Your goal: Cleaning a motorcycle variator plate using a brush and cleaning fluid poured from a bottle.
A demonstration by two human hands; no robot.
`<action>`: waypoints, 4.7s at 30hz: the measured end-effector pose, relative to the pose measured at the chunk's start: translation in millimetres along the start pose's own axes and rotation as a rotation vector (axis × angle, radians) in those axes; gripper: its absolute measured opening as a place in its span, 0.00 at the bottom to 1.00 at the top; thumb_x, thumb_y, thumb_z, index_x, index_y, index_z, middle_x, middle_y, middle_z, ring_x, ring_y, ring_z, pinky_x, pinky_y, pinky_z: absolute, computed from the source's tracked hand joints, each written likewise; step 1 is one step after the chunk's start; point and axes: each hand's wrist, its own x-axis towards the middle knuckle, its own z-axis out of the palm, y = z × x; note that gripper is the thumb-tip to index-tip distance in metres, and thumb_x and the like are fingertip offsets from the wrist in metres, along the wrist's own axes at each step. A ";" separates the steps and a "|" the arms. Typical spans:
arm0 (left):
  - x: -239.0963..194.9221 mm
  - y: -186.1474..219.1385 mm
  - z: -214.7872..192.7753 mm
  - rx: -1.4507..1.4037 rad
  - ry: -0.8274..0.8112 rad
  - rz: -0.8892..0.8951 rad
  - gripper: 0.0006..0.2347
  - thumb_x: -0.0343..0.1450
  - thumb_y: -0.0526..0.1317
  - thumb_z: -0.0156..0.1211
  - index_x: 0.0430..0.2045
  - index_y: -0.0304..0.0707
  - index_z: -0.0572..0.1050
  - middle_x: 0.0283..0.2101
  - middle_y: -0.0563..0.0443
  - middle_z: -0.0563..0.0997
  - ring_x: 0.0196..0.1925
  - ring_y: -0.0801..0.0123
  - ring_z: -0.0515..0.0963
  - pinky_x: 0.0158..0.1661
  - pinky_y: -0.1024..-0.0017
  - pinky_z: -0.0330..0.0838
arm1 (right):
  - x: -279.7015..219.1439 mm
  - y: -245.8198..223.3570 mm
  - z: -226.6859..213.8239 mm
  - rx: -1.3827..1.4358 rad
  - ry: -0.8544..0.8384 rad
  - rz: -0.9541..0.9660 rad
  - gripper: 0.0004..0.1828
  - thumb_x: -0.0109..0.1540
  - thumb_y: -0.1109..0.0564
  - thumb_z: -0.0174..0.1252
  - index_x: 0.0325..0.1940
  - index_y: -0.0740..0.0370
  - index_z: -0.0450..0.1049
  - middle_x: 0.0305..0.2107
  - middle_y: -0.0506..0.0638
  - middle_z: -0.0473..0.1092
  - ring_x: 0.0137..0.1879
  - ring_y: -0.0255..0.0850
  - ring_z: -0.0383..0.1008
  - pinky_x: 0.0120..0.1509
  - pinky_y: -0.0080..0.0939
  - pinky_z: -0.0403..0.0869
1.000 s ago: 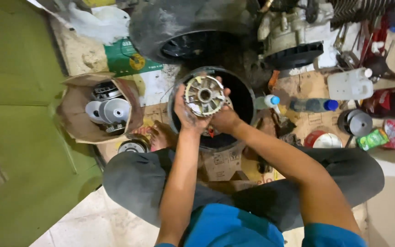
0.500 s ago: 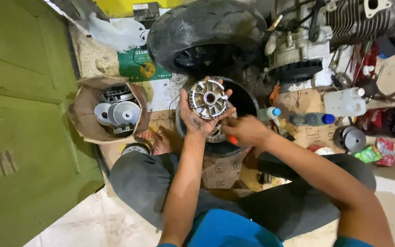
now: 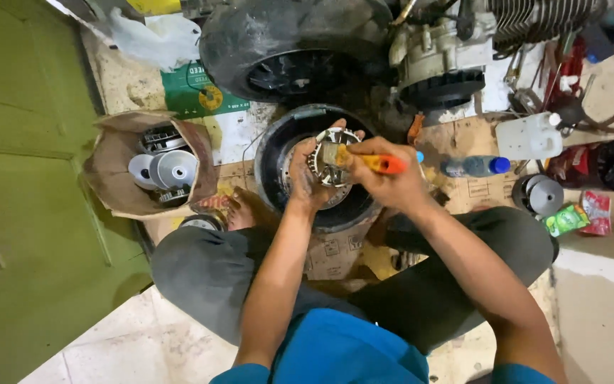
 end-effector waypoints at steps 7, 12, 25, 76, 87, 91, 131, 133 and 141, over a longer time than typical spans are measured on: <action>35.4 3.1 -61.6 0.048 -0.240 -0.042 0.27 0.60 0.50 0.56 0.54 0.39 0.72 0.49 0.31 0.77 0.46 0.42 0.81 0.42 0.42 0.77 | 4.7 3.8 -8.8 0.057 -0.109 -0.101 0.10 0.53 0.58 0.63 0.37 0.65 0.78 0.19 0.64 0.70 0.24 0.59 0.72 0.27 0.50 0.69; 50.1 5.9 -82.7 0.024 -0.194 -0.129 0.30 0.59 0.52 0.57 0.59 0.51 0.68 0.55 0.37 0.74 0.46 0.42 0.79 0.25 0.50 0.79 | -6.9 -6.5 1.7 0.177 -0.122 -0.025 0.09 0.51 0.60 0.64 0.34 0.65 0.78 0.18 0.62 0.70 0.24 0.49 0.74 0.28 0.43 0.71; 55.6 -3.3 -91.0 0.155 -0.330 0.109 0.24 0.72 0.53 0.50 0.60 0.40 0.65 0.55 0.31 0.73 0.50 0.41 0.78 0.46 0.51 0.77 | 1.2 -16.0 -3.2 -0.027 -0.131 -0.176 0.06 0.54 0.63 0.63 0.35 0.65 0.77 0.20 0.64 0.71 0.26 0.61 0.74 0.24 0.47 0.70; 44.9 -6.4 -80.3 0.009 -0.325 0.020 0.28 0.64 0.52 0.53 0.60 0.45 0.66 0.58 0.30 0.70 0.52 0.38 0.76 0.43 0.44 0.78 | -0.7 -2.5 -2.8 0.356 -0.101 0.065 0.05 0.54 0.61 0.62 0.32 0.66 0.76 0.20 0.56 0.70 0.34 0.34 0.68 0.30 0.38 0.69; 30.9 -8.9 -57.1 -0.055 -0.240 -0.072 0.29 0.64 0.51 0.54 0.61 0.40 0.65 0.57 0.27 0.69 0.47 0.43 0.78 0.40 0.59 0.80 | 2.1 -8.4 -2.0 0.245 -0.037 0.010 0.08 0.54 0.61 0.61 0.35 0.65 0.77 0.18 0.58 0.70 0.24 0.39 0.69 0.26 0.36 0.66; 37.7 -4.5 -57.0 0.036 -0.288 -0.043 0.30 0.63 0.53 0.54 0.61 0.45 0.65 0.57 0.27 0.69 0.49 0.42 0.77 0.37 0.53 0.80 | 3.7 -14.0 -4.7 0.237 -0.161 0.018 0.06 0.51 0.62 0.61 0.31 0.66 0.75 0.15 0.58 0.69 0.23 0.43 0.70 0.26 0.42 0.68; 34.8 -3.8 -66.4 0.360 -0.075 -0.177 0.33 0.62 0.69 0.50 0.59 0.56 0.66 0.42 0.34 0.76 0.36 0.48 0.79 0.25 0.52 0.77 | 12.7 -26.9 -39.2 -0.136 -0.032 -0.101 0.13 0.56 0.54 0.69 0.41 0.60 0.76 0.27 0.60 0.76 0.34 0.55 0.78 0.32 0.45 0.75; 36.7 -6.8 -68.1 0.369 -0.087 -0.194 0.33 0.60 0.68 0.53 0.58 0.58 0.68 0.41 0.36 0.77 0.37 0.47 0.79 0.26 0.51 0.75 | 16.7 -32.0 -33.1 -0.139 -0.027 -0.130 0.11 0.57 0.57 0.68 0.40 0.62 0.76 0.27 0.61 0.75 0.34 0.56 0.78 0.32 0.46 0.75; 47.9 -6.1 -92.3 0.286 0.108 -0.180 0.25 0.58 0.60 0.61 0.43 0.47 0.77 0.44 0.39 0.80 0.39 0.41 0.78 0.32 0.43 0.71 | 19.1 -28.8 -24.3 -0.099 0.006 -0.218 0.08 0.61 0.61 0.60 0.44 0.64 0.75 0.21 0.60 0.73 0.25 0.57 0.75 0.22 0.43 0.72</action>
